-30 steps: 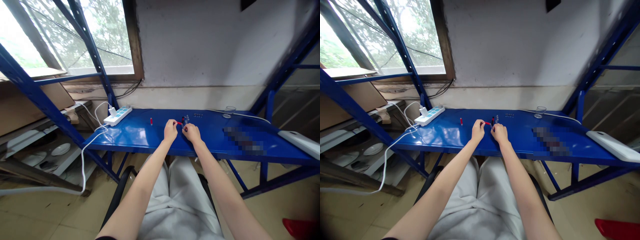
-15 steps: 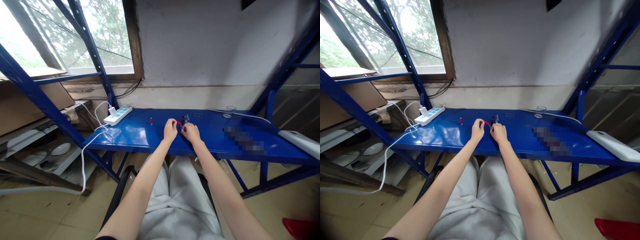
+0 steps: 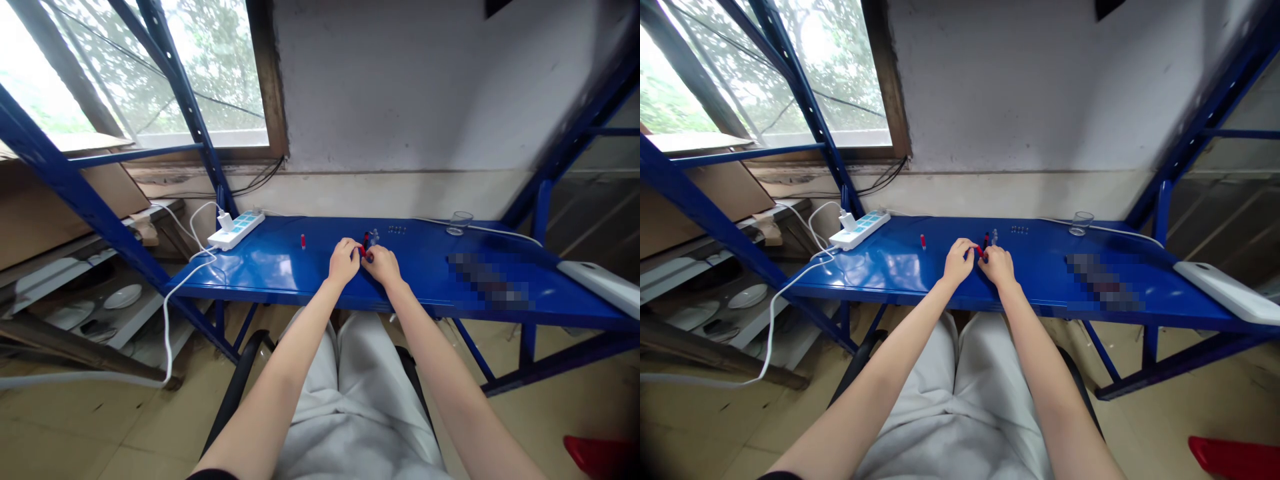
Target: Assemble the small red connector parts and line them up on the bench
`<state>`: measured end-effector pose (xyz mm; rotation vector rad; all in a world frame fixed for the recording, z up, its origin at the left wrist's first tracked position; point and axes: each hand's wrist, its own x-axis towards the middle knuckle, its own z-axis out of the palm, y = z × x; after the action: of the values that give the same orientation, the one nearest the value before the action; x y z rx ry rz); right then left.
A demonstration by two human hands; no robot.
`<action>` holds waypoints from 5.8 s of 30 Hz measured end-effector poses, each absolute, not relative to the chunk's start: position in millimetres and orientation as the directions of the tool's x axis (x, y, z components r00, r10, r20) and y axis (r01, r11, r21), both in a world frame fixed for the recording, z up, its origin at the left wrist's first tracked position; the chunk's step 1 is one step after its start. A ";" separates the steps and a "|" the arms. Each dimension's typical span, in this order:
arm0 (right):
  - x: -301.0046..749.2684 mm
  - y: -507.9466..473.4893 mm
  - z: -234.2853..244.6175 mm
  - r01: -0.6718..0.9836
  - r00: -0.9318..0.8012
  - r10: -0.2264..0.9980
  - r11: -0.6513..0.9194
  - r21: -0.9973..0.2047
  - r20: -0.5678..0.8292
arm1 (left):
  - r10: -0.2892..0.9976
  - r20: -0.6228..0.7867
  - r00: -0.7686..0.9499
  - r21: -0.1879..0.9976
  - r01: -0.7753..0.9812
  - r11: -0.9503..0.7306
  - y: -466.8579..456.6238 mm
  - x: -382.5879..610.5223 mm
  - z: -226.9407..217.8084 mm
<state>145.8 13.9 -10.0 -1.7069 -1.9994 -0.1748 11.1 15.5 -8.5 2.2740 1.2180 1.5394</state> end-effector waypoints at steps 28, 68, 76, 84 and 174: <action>148.0 17.4 -13.5 0.882 -0.147 0.841 0.350 -0.316 0.520 | 0.795 0.606 0.039 0.745 0.322 -0.584 30.6 9.2 -18.1; 143.9 14.1 -14.4 0.744 -0.212 0.828 0.481 -0.463 0.519 | 0.930 0.203 0.306 0.040 0.946 -0.320 86.1 -114.1 71.9; 144.8 13.9 -14.0 0.747 -0.219 0.826 0.484 -0.455 0.519 | 0.937 0.201 0.285 0.053 0.952 -0.301 87.8 -115.8 69.7; 145.0 14.1 -14.1 0.742 -0.215 0.824 0.487 -0.460 0.524 | 0.933 0.213 0.291 0.077 0.947 -0.313 86.5 -112.5 68.4; 152.4 47.7 -18.0 0.882 0.352 0.894 -0.218 -0.418 0.277 | 0.846 0.514 -0.143 0.833 0.316 -0.453 27.6 1.7 -14.4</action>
<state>152.4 47.7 -18.0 -2.1143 -1.5415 0.0323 1.7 27.6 -14.4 1.6975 1.3032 1.6285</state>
